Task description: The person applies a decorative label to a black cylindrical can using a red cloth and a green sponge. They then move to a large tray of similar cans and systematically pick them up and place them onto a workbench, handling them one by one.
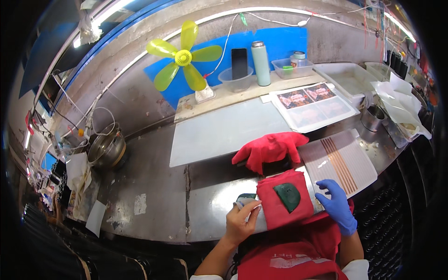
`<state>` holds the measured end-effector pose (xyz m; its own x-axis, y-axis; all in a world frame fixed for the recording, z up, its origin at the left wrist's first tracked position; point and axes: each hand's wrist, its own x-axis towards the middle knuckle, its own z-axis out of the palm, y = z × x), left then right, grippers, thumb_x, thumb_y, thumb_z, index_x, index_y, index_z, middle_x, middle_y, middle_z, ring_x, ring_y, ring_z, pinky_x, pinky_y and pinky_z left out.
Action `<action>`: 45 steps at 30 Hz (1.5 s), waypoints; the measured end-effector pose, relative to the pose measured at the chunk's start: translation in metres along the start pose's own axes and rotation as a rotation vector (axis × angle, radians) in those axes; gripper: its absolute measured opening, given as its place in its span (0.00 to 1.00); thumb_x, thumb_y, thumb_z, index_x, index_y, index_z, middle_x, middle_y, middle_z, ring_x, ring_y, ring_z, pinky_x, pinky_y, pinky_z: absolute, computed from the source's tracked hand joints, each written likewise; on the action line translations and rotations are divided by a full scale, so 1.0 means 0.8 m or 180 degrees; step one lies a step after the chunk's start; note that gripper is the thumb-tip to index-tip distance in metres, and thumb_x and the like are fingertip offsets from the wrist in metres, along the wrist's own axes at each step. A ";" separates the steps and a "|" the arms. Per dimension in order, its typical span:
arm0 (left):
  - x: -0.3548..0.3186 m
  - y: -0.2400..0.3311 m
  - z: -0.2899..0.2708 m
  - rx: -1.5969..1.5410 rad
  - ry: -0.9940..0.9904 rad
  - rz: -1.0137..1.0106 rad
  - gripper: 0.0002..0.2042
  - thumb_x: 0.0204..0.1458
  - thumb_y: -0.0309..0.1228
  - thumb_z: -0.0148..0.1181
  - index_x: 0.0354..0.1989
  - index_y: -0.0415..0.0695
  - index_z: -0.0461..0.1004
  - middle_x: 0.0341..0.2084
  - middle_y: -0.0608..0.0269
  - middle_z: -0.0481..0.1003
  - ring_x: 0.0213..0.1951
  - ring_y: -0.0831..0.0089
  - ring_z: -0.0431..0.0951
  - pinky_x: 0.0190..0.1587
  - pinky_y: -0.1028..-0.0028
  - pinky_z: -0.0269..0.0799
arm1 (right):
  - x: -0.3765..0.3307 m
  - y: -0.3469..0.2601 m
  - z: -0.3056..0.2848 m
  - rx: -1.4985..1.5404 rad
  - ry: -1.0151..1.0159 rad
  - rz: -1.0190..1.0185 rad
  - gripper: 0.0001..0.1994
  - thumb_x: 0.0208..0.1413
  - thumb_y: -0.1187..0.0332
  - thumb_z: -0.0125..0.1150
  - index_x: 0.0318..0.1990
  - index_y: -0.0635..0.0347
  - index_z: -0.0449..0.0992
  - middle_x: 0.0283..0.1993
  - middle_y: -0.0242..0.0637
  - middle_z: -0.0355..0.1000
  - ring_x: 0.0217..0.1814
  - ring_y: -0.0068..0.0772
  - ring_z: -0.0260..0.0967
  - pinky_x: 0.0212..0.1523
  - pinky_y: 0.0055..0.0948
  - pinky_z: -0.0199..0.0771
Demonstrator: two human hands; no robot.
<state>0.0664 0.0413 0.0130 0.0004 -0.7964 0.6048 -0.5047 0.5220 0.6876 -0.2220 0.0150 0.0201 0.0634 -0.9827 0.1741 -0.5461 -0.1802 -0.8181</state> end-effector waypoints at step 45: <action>0.608 -0.151 0.311 0.0638 0.1692 -0.0764 0.33 0.29 0.35 0.71 0.48 0.41 0.66 0.42 0.50 0.70 0.48 0.52 0.64 0.52 0.58 0.54 | 0.219 0.008 -0.261 0.1415 -0.0913 0.2793 0.11 0.52 0.75 0.61 0.42 0.71 0.76 0.36 0.40 0.77 0.37 0.28 0.76 0.41 0.22 0.75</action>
<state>-0.0876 -0.4854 0.1243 0.5384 -0.5962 0.5955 -0.5896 0.2384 0.7717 -0.3888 -0.1492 0.1602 0.0200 -0.7387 -0.6737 -0.1408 0.6650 -0.7334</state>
